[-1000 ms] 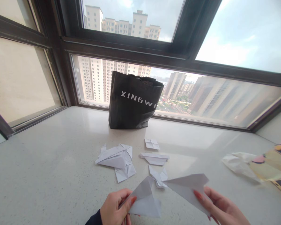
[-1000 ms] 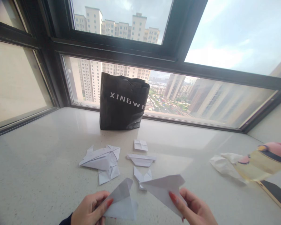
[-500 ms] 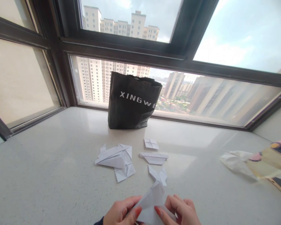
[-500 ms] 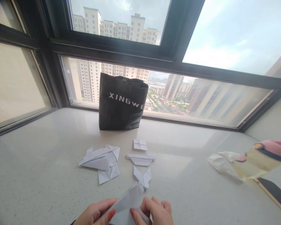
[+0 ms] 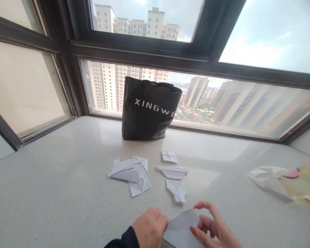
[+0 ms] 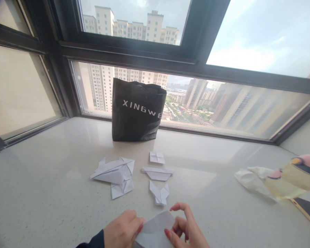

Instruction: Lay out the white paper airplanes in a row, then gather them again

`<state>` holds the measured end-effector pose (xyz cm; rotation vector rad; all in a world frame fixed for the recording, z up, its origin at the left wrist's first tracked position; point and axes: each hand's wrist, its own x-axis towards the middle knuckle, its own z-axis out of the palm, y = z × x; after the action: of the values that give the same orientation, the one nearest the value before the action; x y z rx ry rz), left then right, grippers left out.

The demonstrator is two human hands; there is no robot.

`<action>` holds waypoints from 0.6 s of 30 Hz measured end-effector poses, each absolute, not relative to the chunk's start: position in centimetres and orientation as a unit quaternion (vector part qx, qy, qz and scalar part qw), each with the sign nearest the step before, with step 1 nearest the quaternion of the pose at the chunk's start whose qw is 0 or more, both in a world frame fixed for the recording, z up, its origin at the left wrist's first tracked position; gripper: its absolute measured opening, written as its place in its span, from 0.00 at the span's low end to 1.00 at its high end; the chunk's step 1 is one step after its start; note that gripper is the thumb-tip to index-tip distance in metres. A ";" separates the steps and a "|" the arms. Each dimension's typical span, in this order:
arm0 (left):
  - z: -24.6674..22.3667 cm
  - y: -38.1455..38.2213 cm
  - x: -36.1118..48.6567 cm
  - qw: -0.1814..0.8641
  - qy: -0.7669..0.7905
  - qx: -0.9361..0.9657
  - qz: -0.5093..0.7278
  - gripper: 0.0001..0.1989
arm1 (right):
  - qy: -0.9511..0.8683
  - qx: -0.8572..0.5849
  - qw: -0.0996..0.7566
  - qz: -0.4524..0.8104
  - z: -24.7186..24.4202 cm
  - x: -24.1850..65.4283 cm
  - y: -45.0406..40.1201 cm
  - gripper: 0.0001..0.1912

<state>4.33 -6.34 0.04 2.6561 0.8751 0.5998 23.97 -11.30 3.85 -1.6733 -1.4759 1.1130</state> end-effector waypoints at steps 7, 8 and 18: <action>-0.8 -6.4 7.6 -0.008 0.298 0.923 0.245 0.14 | -0.579 -0.672 0.321 0.332 3.4 25.8 -11.1 0.17; -0.8 -6.4 7.6 -0.008 0.296 0.923 0.246 0.14 | -0.581 -0.674 0.310 0.333 3.4 25.8 -11.1 0.18; -0.9 -6.0 5.4 0.006 0.287 0.933 0.217 0.24 | -0.621 -0.701 0.251 0.245 2.2 25.1 -12.1 0.09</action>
<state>5.39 -5.99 -0.93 2.9209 0.8972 0.6783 25.11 -12.08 2.25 -1.9073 -1.6891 0.6667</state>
